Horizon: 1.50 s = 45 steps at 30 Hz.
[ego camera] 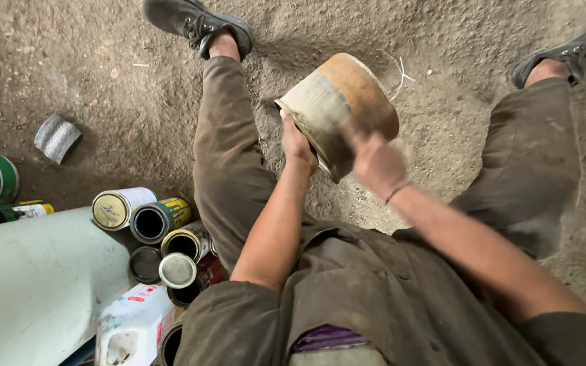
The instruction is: The person sits on the ground and uses a flat metal scraper to remove residue from the exterior of a metal pot. They rotate the pot with one hand while scraping with the other, working around the circumference.
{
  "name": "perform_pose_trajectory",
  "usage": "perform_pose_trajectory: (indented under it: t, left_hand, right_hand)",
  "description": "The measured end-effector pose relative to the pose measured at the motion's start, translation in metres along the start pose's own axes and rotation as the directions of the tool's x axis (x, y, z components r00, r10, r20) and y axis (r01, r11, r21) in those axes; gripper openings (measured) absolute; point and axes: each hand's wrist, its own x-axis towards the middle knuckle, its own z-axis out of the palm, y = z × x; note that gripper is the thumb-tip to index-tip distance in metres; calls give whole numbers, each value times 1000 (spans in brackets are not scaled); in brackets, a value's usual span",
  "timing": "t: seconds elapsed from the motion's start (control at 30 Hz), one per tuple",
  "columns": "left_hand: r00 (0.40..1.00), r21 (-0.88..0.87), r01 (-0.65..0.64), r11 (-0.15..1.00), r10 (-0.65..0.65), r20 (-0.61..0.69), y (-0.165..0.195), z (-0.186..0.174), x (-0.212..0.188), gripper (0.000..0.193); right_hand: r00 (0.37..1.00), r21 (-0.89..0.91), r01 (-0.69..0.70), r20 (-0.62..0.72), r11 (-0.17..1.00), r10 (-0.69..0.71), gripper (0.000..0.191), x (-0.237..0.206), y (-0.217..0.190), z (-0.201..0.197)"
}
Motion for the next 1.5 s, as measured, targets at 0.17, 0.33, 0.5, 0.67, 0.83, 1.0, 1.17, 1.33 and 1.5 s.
perform_pose_trajectory:
  t: [0.17,0.33,0.5,0.67,0.83,1.0,1.17,1.33,1.5]
  left_hand:
    - [1000,21,-2,1000,2,10,3,-1,2,78]
    - [998,-52,48,997,-45,43,5,6,-4,71]
    - [998,-51,-23,998,25,53,1,1,-3,72]
    - [1000,-11,-26,1000,26,-4,1,2,-3,75]
    - [998,-141,35,989,-27,53,1,8,-7,71]
    - [991,-164,38,986,-16,134,-4,-1,4,72]
    - [993,-89,-107,990,112,46,-5,-3,6,74]
    - [997,-161,80,984,-78,17,-6,1,1,57]
    - [998,-109,-61,992,59,-22,-11,-4,13,53]
  right_hand:
    - [998,78,13,-64,997,-8,71,-13,-16,3]
    - [949,-11,-25,-314,1000,20,71,12,10,-9]
    - [999,125,-2,33,992,-2,69,-1,-18,-5]
    - [955,581,-274,67,767,290,37,-8,-18,1]
    - [906,601,-385,99,700,412,31,4,17,13]
    - [934,440,-348,83,828,348,29,0,0,25]
    - [907,425,-421,190,802,375,27,5,-14,13]
    - [918,439,-386,93,811,386,25,8,-16,18]
    - [982,354,-179,127,918,143,21,6,-24,28]
